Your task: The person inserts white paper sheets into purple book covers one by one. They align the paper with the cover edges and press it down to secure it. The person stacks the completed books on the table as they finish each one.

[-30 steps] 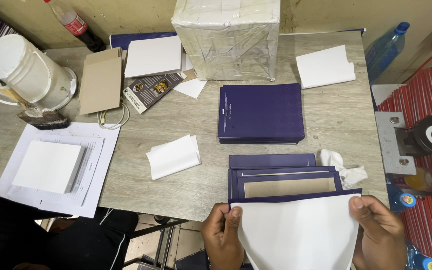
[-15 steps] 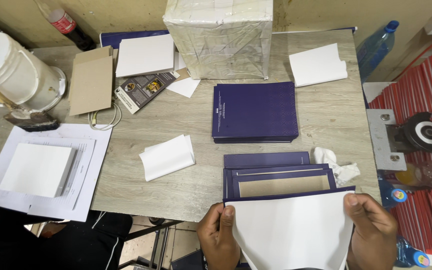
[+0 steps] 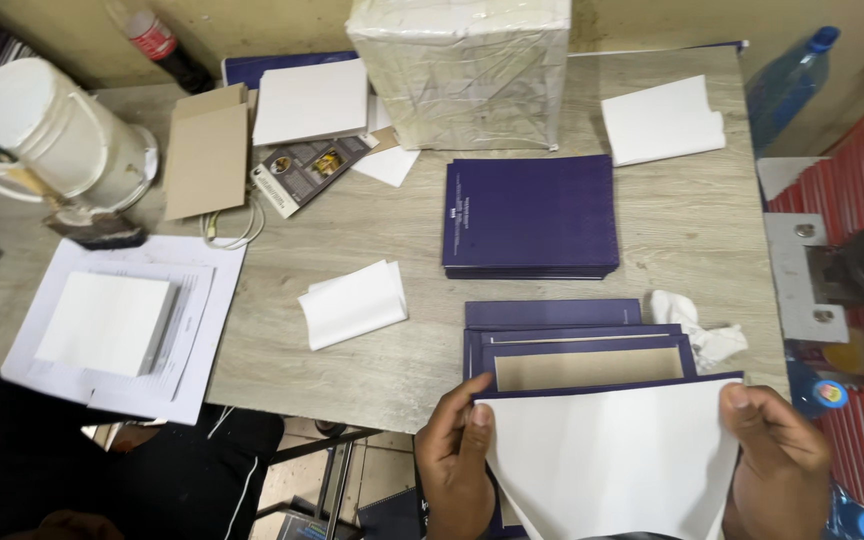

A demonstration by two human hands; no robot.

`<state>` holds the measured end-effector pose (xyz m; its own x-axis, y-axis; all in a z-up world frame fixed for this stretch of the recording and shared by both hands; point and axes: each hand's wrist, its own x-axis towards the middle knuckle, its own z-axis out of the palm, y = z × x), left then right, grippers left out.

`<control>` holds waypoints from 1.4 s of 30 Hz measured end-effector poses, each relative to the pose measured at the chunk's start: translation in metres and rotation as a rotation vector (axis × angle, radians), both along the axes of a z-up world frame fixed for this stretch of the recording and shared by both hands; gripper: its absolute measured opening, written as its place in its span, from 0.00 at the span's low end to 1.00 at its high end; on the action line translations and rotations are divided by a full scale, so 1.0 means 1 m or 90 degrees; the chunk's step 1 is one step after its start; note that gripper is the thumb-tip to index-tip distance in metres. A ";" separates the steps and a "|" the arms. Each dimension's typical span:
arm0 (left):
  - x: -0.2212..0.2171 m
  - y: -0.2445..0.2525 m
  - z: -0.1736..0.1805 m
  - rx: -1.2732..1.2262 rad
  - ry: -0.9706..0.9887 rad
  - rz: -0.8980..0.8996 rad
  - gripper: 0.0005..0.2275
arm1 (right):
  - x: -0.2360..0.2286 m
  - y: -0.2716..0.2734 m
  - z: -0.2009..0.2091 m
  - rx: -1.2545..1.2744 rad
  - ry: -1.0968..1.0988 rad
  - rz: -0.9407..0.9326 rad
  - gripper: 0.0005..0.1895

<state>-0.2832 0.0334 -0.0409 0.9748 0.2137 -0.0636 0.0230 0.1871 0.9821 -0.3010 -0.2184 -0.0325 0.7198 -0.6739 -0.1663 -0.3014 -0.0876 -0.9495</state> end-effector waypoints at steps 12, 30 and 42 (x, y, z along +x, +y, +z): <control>0.003 -0.001 0.007 0.119 -0.036 0.020 0.14 | 0.000 0.002 -0.009 0.045 -0.040 -0.009 0.22; 0.013 -0.003 0.017 0.119 0.083 -0.020 0.14 | 0.001 0.005 -0.018 0.043 -0.053 0.032 0.22; 0.062 0.026 0.016 -0.097 0.127 0.026 0.09 | -0.012 -0.016 -0.004 0.005 0.224 0.300 0.31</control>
<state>-0.2216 0.0595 -0.0250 0.9306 0.2253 -0.2883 0.2030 0.3376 0.9191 -0.3131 -0.2341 -0.0364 0.8425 -0.2928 -0.4523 -0.5281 -0.2824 -0.8009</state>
